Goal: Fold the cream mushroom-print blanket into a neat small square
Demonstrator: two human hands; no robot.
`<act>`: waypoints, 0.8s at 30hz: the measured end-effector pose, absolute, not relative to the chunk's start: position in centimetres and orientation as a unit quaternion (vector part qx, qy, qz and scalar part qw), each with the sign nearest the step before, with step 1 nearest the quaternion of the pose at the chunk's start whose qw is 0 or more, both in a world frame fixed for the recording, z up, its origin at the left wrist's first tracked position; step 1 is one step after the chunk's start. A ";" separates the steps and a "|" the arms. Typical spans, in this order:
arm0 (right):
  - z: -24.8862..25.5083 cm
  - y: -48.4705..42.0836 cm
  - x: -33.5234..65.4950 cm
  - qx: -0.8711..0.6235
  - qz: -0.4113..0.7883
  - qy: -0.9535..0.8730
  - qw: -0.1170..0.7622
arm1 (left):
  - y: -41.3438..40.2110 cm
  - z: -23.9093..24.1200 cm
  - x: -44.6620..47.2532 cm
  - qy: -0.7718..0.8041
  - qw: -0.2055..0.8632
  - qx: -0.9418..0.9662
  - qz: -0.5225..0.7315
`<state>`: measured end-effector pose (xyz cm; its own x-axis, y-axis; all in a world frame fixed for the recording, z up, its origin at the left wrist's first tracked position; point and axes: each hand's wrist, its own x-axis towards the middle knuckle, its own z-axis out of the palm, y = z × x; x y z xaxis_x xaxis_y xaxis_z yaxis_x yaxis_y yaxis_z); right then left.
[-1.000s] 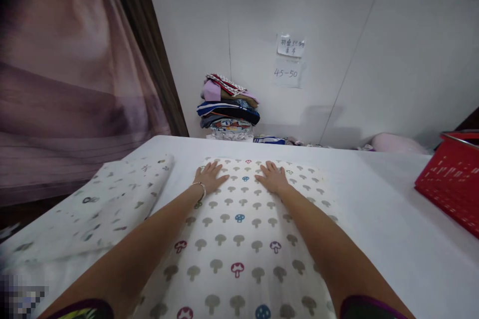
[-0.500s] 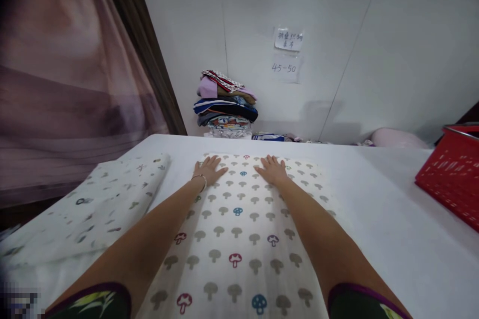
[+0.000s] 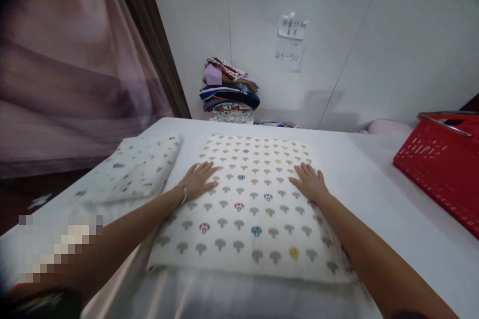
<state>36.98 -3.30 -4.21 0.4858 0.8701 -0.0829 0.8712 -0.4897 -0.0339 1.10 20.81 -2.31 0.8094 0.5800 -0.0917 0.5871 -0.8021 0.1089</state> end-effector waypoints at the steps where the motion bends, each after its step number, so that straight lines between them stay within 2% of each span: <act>1: -3.9 -3.1 37.1 0.866 -0.051 0.498 0.009 | 20.7 -2.1 1.3 0.313 0.072 0.946 -0.035; 7: -2.5 -5.2 33.6 0.850 -0.053 0.524 0.004 | 17.0 0.0 0.0 0.309 0.099 0.946 -0.017; 11: -3.6 -9.2 29.7 0.790 -0.056 0.611 0.001 | 12.0 -1.1 -3.0 0.228 0.077 0.970 -0.023; 16: -2.6 -10.2 28.0 0.803 -0.078 0.591 0.000 | 10.6 -1.5 -3.2 0.252 0.093 0.961 -0.061; 20: -0.2 -12.5 25.1 0.761 -0.110 0.637 -0.051 | 8.9 -0.3 -4.5 0.244 0.110 0.963 -0.014; 24: 0.1 -15.7 21.4 0.647 -0.117 0.747 -0.097 | 5.3 -0.2 -7.4 0.136 0.104 0.983 0.065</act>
